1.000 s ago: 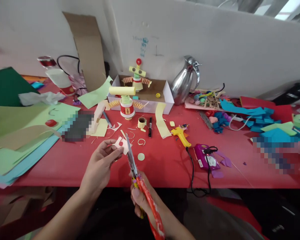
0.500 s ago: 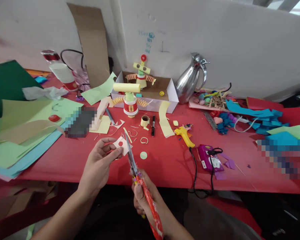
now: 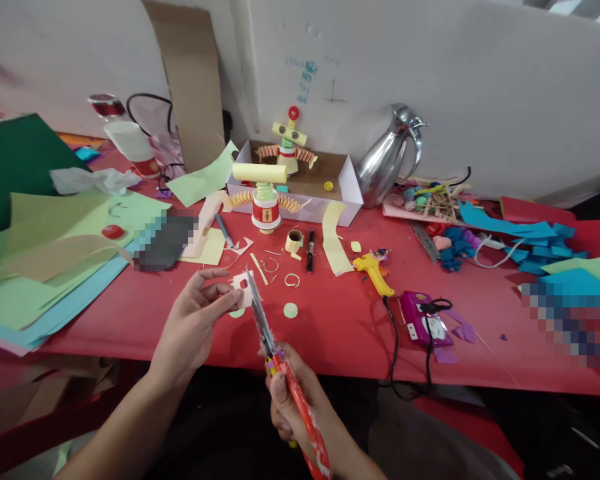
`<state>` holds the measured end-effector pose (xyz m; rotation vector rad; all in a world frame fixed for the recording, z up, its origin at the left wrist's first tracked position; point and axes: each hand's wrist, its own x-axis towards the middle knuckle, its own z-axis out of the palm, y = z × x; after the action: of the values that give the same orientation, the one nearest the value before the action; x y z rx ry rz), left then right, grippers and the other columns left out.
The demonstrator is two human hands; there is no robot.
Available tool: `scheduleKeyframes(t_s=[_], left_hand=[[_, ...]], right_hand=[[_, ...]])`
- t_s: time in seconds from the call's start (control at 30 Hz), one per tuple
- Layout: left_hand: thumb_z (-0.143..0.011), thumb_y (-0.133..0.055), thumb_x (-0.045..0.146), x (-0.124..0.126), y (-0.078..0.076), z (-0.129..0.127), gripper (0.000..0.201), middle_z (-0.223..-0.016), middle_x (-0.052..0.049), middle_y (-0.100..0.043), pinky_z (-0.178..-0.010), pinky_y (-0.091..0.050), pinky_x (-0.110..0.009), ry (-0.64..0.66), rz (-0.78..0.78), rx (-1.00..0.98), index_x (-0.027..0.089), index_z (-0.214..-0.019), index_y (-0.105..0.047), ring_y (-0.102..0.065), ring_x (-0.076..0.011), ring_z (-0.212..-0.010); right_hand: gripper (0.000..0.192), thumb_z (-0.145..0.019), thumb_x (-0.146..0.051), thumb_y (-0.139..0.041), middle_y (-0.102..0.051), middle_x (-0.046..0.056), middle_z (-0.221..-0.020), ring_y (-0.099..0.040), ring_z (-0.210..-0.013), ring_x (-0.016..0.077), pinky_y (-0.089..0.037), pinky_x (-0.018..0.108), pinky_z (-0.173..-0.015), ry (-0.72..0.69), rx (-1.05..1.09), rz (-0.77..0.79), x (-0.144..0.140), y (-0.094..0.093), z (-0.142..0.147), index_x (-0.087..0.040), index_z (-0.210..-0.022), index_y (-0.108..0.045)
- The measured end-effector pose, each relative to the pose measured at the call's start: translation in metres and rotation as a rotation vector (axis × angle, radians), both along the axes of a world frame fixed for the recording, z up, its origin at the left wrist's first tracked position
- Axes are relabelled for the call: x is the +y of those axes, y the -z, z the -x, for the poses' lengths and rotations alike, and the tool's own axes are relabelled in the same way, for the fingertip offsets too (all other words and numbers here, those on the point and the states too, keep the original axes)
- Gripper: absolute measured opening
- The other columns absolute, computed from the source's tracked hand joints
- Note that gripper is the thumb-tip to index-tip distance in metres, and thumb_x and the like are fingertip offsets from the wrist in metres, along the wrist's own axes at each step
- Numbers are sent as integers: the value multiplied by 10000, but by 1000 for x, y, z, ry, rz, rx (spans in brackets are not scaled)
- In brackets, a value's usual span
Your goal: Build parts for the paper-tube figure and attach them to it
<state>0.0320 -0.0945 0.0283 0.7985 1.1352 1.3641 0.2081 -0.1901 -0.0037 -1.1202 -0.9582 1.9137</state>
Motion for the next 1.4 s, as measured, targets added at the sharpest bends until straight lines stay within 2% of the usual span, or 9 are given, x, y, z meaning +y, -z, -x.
scheduleKeyframes(t_s=[0.27, 0.37, 0.5, 0.67, 0.93, 1.1, 1.4], left_hand=[[-700, -806, 199, -10, 1, -2, 446, -759, 33, -647, -755, -486, -209, 55, 78, -72, 207, -1060, -543, -624, -99, -763], [-702, -801, 193, -10, 2, 0, 436, -749, 37, -639, -741, -491, -203, 33, 77, -78, 202, -1052, -542, -619, -92, -743], [-695, -804, 191, -8, 1, 3, 438, -745, 35, -636, -743, -501, -214, 24, 72, -88, 198, -1046, -542, -621, -97, -736], [-696, -801, 190, -8, 0, 6, 424, -738, 32, -634, -747, -501, -230, 16, 67, -83, 199, -1037, -548, -624, -107, -735], [-689, -800, 189, -5, 0, 11, 425, -746, 34, -641, -715, -466, -220, -7, 63, -47, 205, -1040, -560, -613, -102, -718], [-683, -806, 193, -3, 0, 11, 439, -743, 30, -647, -716, -462, -229, -10, 60, -45, 205, -1047, -561, -627, -115, -737], [-709, -797, 220, -1, -1, 14, 434, -746, 27, -657, -719, -468, -222, -37, 22, -51, 205, -1062, -545, -623, -109, -737]], right_hand=[[602, -856, -741, -496, -413, -80, -704, -263, -406, 10, -243, 139, -351, 8, 37, -30, 1, 2, 5, -258, -1212, -451], [591, -871, -723, -495, -402, -83, -686, -285, -417, 18, -280, 150, -377, 9, -3, -21, -1, 2, 4, -250, -1224, -455], [611, -871, -728, -486, -371, -89, -665, -273, -410, 20, -252, 149, -366, -9, -17, -8, -1, -1, 3, -238, -1237, -461], [610, -863, -732, -496, -421, -62, -750, -277, -401, 3, -250, 145, -344, -19, -24, -25, 1, -5, 4, -242, -1225, -475], [648, -868, -740, -472, -370, -105, -597, -265, -371, 23, -256, 146, -339, -41, -40, -36, -1, -3, 1, -214, -1246, -456], [668, -830, -756, -517, -344, -111, -608, -262, -369, 16, -243, 135, -329, -65, -7, -14, 1, -9, 1, -225, -1233, -462], [600, -869, -705, -521, -334, -111, -601, -239, -364, 12, -210, 136, -330, -60, -16, -42, -1, -13, 2, -220, -1218, -478]])
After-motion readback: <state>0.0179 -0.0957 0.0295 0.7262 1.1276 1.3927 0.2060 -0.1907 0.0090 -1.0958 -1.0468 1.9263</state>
